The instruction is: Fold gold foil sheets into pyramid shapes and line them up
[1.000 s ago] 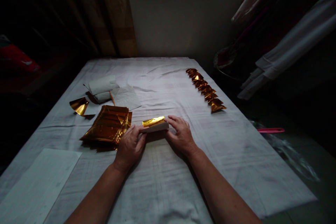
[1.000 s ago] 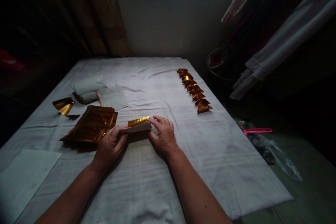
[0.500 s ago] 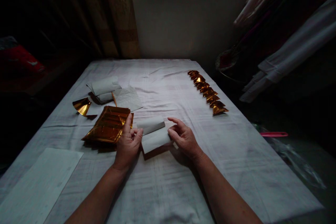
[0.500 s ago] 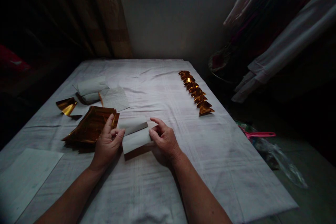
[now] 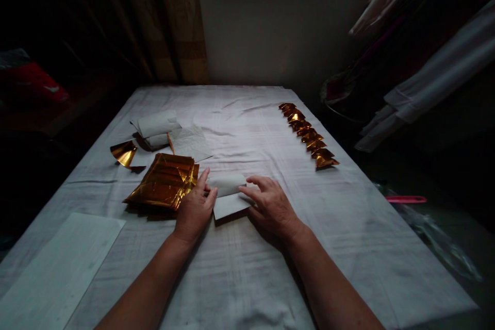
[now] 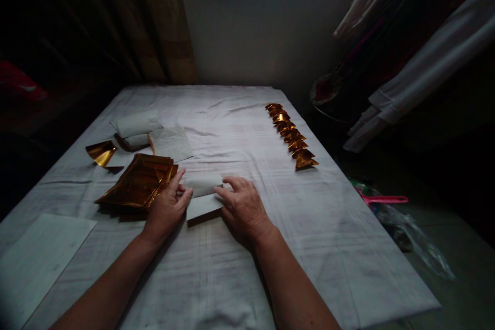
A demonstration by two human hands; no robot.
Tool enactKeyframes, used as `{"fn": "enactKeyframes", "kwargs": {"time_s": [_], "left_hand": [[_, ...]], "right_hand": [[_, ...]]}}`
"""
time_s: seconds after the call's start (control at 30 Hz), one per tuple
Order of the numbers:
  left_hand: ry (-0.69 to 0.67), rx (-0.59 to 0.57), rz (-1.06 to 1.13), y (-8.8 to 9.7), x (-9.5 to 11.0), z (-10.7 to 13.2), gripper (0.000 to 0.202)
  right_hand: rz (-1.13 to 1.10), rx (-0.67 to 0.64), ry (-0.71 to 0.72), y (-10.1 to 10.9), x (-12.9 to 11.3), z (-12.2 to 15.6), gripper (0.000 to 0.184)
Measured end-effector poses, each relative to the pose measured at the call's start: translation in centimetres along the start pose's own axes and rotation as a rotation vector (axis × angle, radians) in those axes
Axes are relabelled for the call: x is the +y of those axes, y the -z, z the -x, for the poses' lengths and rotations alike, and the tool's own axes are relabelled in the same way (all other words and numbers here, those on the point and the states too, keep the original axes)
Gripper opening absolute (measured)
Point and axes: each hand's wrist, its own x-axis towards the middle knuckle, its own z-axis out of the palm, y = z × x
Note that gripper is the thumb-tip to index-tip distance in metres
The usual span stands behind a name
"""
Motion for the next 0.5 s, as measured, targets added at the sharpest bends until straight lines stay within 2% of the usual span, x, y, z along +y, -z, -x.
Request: {"fn": "enactKeyframes", "kwargs": {"time_s": [0.17,0.3,0.37,0.4,0.5], "left_hand": [[-0.100,0.051,-0.081,-0.4,-0.2,0.0,0.051],[-0.198,0.117,-0.122,0.1,-0.2,0.7,0.032],[-0.288,0.126,-0.154,0.6,-0.1,1.2,0.026],[-0.356,0.114,-0.169,0.8,-0.1,1.5,0.024],[-0.562,-0.063,-0.236,1.2,0.0,2.2,0.030]], "right_hand": [[0.027,-0.108,0.097,0.0,-0.6,-0.2,0.033],[0.022,-0.129,0.083,-0.2,-0.7,-0.4,0.029],[0.020,-0.128,0.074,-0.3,-0.7,-0.3,0.029],[0.018,-0.127,0.072,-0.4,-0.7,-0.3,0.029],[0.006,-0.127,0.072,-0.4,-0.7,-0.2,0.031]]}}
